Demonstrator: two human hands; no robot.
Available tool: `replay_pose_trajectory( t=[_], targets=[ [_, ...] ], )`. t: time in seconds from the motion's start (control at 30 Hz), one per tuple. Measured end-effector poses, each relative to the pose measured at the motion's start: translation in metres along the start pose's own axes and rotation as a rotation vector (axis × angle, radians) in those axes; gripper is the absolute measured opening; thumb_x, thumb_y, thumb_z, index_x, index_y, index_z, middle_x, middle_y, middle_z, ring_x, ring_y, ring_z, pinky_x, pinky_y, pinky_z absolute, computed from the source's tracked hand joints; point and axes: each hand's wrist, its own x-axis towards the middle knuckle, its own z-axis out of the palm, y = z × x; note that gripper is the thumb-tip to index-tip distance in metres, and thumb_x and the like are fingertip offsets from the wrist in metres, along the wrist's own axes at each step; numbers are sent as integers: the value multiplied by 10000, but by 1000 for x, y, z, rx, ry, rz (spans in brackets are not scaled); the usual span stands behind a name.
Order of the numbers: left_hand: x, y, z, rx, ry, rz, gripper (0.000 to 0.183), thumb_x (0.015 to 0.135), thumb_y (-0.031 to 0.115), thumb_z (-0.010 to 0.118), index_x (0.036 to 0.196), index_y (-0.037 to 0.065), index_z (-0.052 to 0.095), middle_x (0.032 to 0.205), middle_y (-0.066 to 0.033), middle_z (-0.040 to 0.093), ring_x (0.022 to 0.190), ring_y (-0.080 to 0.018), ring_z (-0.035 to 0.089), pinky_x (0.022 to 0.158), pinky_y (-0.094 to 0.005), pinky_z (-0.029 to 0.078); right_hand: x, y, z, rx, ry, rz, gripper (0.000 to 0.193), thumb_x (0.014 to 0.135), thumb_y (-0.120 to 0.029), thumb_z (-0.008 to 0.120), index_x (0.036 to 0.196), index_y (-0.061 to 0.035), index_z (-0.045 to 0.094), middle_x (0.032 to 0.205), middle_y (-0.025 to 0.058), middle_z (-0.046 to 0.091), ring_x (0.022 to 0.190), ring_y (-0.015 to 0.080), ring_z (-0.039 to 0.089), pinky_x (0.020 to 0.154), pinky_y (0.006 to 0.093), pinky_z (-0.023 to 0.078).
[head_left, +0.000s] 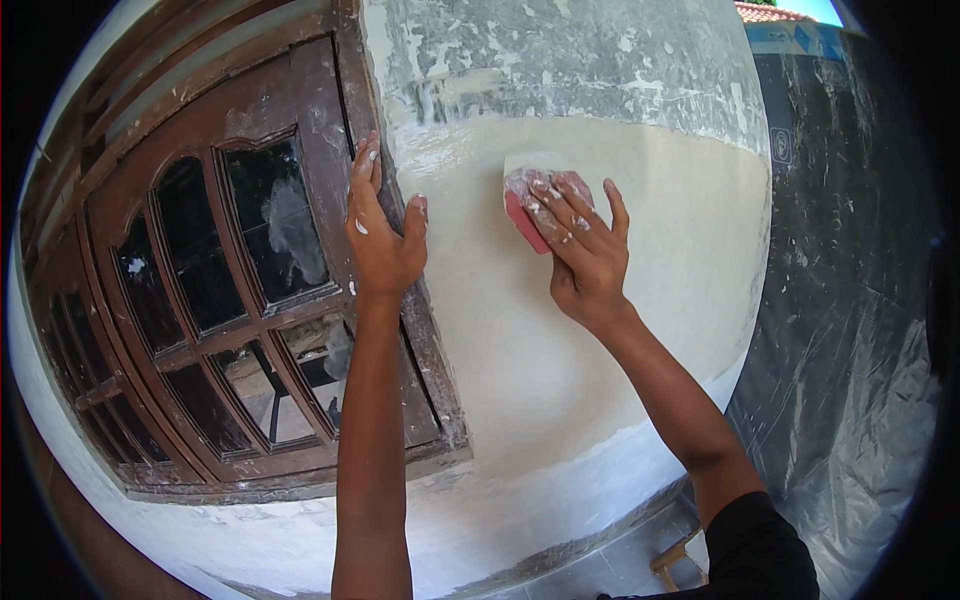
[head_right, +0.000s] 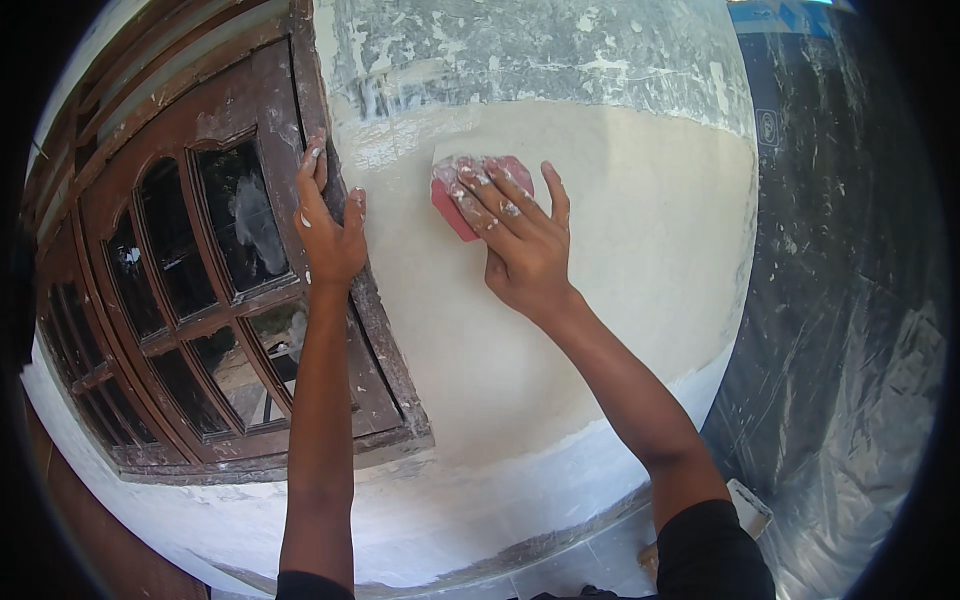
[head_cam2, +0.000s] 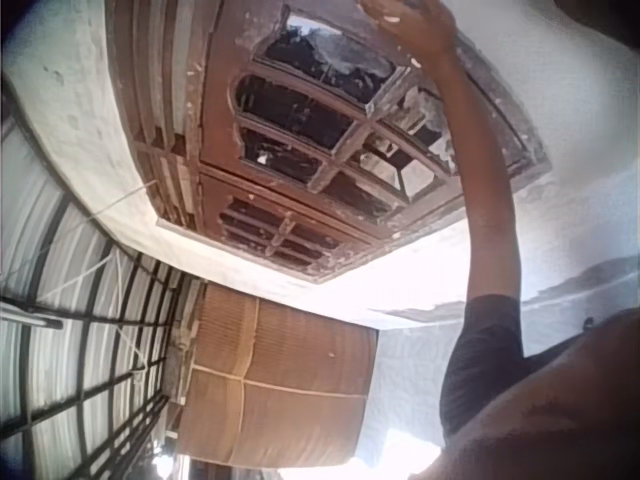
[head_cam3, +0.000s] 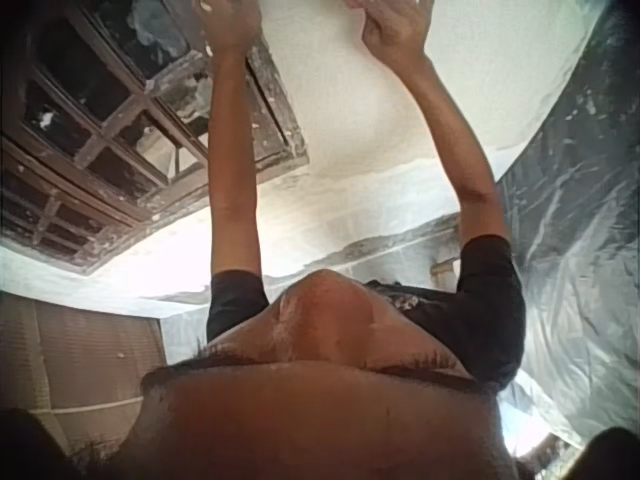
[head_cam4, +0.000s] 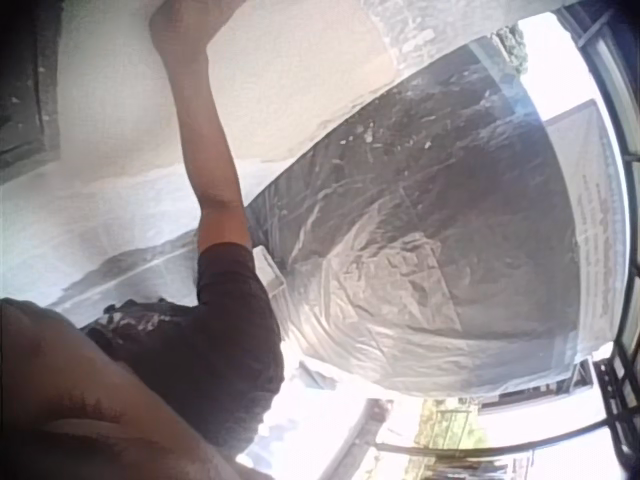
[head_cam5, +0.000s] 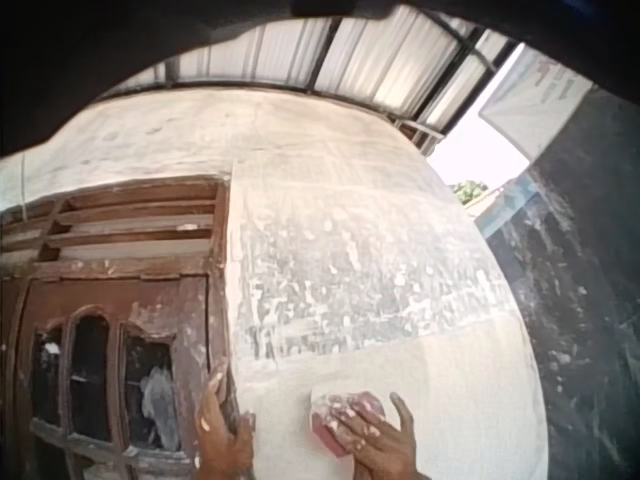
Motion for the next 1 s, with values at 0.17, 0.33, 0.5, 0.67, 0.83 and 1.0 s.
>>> replay_pose_trajectory(
  t=[0.17,0.33,0.5,0.67,0.83,1.0],
  targets=[
    [1,1,3,-5,-9,15,699,866,-26,613,1504,-78,333,1537,-302,422,1479,-428,379,1212,-498,340,46,32,31,20,83,-5,613,752,142,581,1261,-166,730,1304,44,710,1296,256,622,1218,558,214],
    [0,-3,-3,0,-24,39,698,879,-13,599,1513,-91,315,1554,-305,399,1490,-431,359,1213,-498,337,-40,4,13,19,-123,56,549,764,134,583,1206,-147,744,1282,41,717,1270,249,637,1228,571,185],
    [0,-3,-4,-20,-6,81,725,893,15,566,1547,-85,269,1573,-308,370,1493,-439,350,1220,-507,322,2,2,-7,58,-32,-12,520,772,123,594,1193,-143,745,1290,46,713,1261,244,642,1218,590,177],
    [-2,-3,-3,-26,-20,50,724,902,54,566,1549,-84,269,1586,-304,351,1498,-436,342,1219,-511,320,46,25,32,13,48,6,533,771,115,611,1216,-150,736,1294,47,712,1273,229,635,1207,601,180],
    [-12,-10,-7,-23,-44,61,723,904,65,572,1545,-80,272,1595,-297,342,1504,-431,334,1217,-508,324,-51,-10,18,-3,-167,17,536,760,104,621,1207,-169,740,1312,6,707,1308,205,613,1223,616,145],
    [-14,-6,-8,-30,-65,41,696,903,72,583,1521,-83,303,1595,-292,349,1505,-426,335,1216,-503,326,-27,-25,-1,47,-131,-10,516,760,104,628,1187,-162,747,1296,12,713,1286,207,628,1218,613,154]
  ],
)
